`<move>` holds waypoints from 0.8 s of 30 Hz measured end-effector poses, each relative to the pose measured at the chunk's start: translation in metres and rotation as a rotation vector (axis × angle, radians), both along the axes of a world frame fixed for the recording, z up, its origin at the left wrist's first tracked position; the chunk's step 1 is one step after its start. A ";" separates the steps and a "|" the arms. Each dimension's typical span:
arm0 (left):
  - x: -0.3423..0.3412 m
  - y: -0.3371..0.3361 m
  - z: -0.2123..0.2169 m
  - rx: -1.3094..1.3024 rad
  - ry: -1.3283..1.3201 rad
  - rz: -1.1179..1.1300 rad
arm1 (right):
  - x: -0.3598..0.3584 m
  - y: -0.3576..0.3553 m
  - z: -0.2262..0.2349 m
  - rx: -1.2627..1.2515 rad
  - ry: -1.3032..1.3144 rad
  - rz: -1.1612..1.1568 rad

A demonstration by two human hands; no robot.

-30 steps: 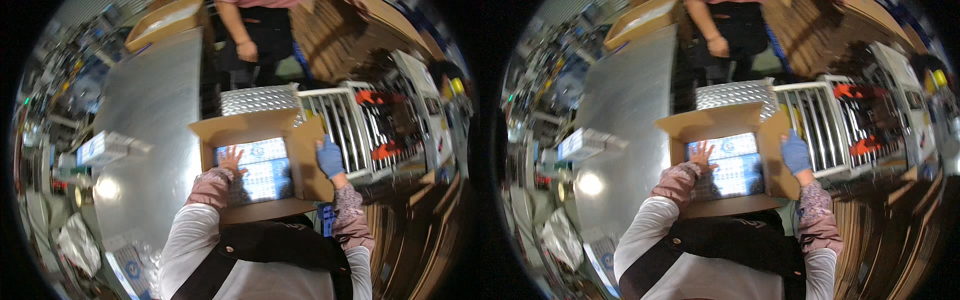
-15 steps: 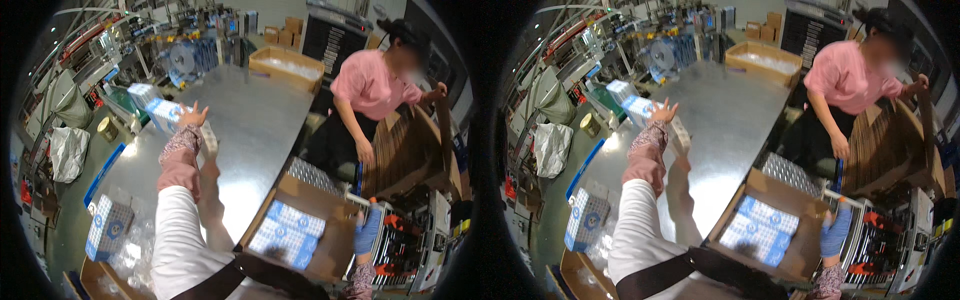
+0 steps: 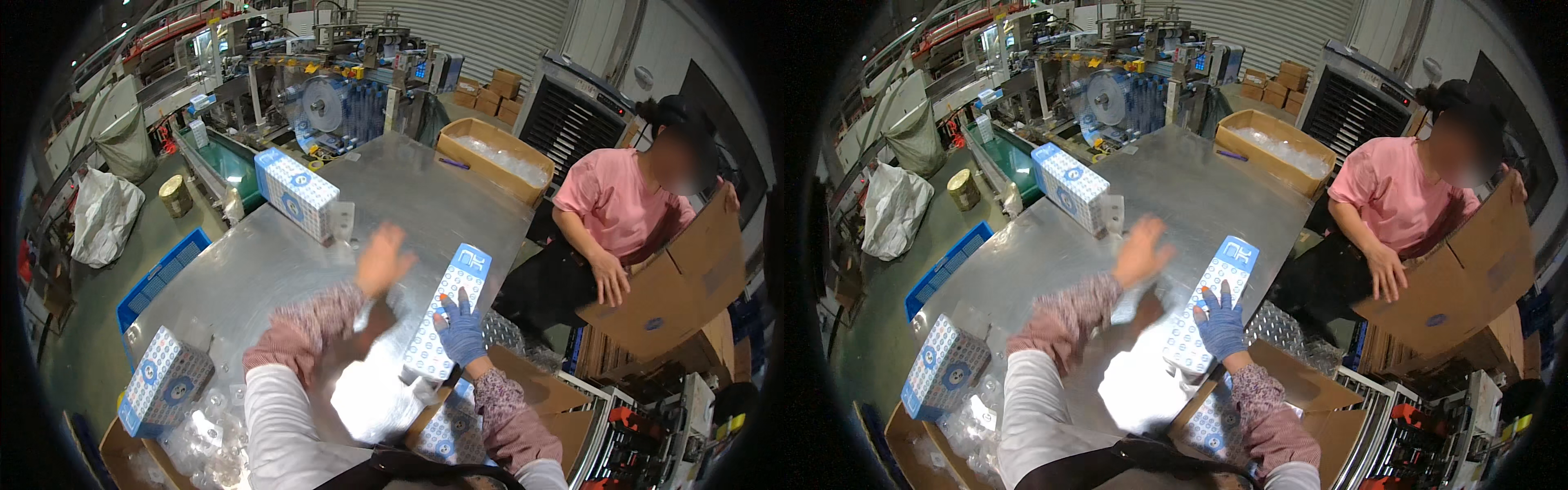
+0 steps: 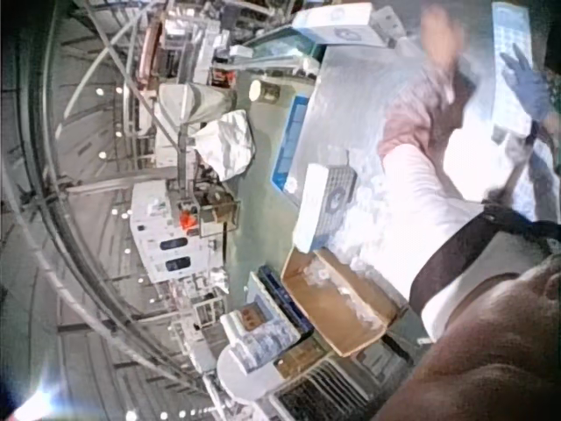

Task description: The person places items into cardboard boxes and feeds the boxes into a taping machine.

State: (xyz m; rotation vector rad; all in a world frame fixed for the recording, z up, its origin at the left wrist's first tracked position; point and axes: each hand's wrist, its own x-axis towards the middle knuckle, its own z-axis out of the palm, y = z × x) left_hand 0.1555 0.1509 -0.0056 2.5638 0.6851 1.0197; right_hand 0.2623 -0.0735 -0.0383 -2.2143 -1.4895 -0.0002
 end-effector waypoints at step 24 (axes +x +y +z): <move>-0.162 -0.112 -0.023 -1.570 0.243 -0.273 | -0.048 -0.086 -0.016 -0.082 1.202 0.070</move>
